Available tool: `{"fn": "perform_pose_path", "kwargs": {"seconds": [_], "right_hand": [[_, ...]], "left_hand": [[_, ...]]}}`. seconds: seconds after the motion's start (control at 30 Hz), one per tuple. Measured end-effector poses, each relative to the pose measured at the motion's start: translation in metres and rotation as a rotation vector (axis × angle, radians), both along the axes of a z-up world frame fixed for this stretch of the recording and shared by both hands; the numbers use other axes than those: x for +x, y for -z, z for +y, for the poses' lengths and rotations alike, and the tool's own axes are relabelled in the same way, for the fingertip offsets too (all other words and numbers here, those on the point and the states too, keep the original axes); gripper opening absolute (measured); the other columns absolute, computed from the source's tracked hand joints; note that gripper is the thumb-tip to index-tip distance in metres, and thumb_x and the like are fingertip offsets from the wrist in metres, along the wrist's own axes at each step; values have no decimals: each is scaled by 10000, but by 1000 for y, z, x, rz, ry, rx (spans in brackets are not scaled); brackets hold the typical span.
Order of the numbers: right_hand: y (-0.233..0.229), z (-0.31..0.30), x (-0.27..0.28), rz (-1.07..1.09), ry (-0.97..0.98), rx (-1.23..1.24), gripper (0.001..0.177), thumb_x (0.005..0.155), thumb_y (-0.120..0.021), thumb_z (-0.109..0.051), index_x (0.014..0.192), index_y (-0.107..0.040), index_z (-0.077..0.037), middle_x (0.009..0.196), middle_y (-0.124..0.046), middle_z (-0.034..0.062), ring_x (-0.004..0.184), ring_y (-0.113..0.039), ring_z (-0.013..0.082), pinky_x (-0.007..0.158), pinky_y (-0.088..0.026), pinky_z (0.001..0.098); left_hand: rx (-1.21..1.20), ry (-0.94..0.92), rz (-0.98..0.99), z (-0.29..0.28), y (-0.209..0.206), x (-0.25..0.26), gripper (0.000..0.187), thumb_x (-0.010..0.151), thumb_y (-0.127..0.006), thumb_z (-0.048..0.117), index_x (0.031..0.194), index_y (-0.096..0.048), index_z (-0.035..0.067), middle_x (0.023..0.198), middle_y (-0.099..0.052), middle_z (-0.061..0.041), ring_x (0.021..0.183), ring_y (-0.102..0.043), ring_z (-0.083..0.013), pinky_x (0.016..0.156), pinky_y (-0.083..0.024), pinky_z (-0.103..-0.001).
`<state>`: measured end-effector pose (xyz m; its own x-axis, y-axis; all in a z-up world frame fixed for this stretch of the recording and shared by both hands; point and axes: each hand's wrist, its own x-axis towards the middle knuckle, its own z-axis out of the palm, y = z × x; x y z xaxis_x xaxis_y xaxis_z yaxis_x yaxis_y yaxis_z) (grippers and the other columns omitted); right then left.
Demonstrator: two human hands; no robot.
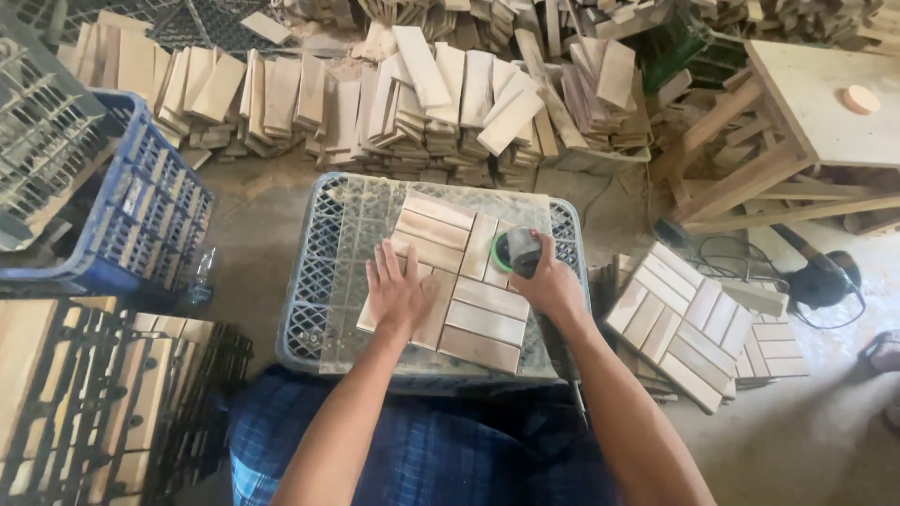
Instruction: A person uses a handheld power sander to smooth the surface of a decorative wooden tile panel in a workshop.
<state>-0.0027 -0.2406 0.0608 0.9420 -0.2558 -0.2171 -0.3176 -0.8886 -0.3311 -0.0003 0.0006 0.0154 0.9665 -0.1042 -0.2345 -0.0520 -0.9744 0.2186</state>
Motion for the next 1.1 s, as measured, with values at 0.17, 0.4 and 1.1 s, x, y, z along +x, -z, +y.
{"fn": "perform_pose_path", "kwargs": {"seconds": [0.17, 0.4, 1.1], "right_hand": [[-3, 16, -6, 40, -28, 12, 771, 808, -658, -470, 1453, -274, -293, 1045, -715, 284, 1041, -703, 483, 890, -542, 562], [-7, 38, 7, 41, -31, -39, 790, 822, -672, -509, 1449, -239, -301, 1073, -711, 260, 1062, -708, 450, 905, -563, 520], [18, 67, 42, -48, -207, -135, 852, 809, -715, -574, 1484, -307, -252, 1081, -679, 235, 1095, -675, 445, 986, -507, 472]], "left_hand": [[5, 1, -24, -1, 9, 0, 679, 1044, -291, 488, 1620, -252, 129, 1685, -94, -268, 1580, -64, -395, 1257, -83, -545], [17, 69, -35, 9, 17, 1, 747, 1018, -333, 533, 1624, -222, 111, 1698, -109, -223, 1586, -79, -351, 1271, -117, -505], [-53, 13, -167, 4, 58, 10, 760, 991, -435, 520, 1604, -290, 95, 1671, -196, -215, 1568, -148, -365, 1246, -141, -562]]}}
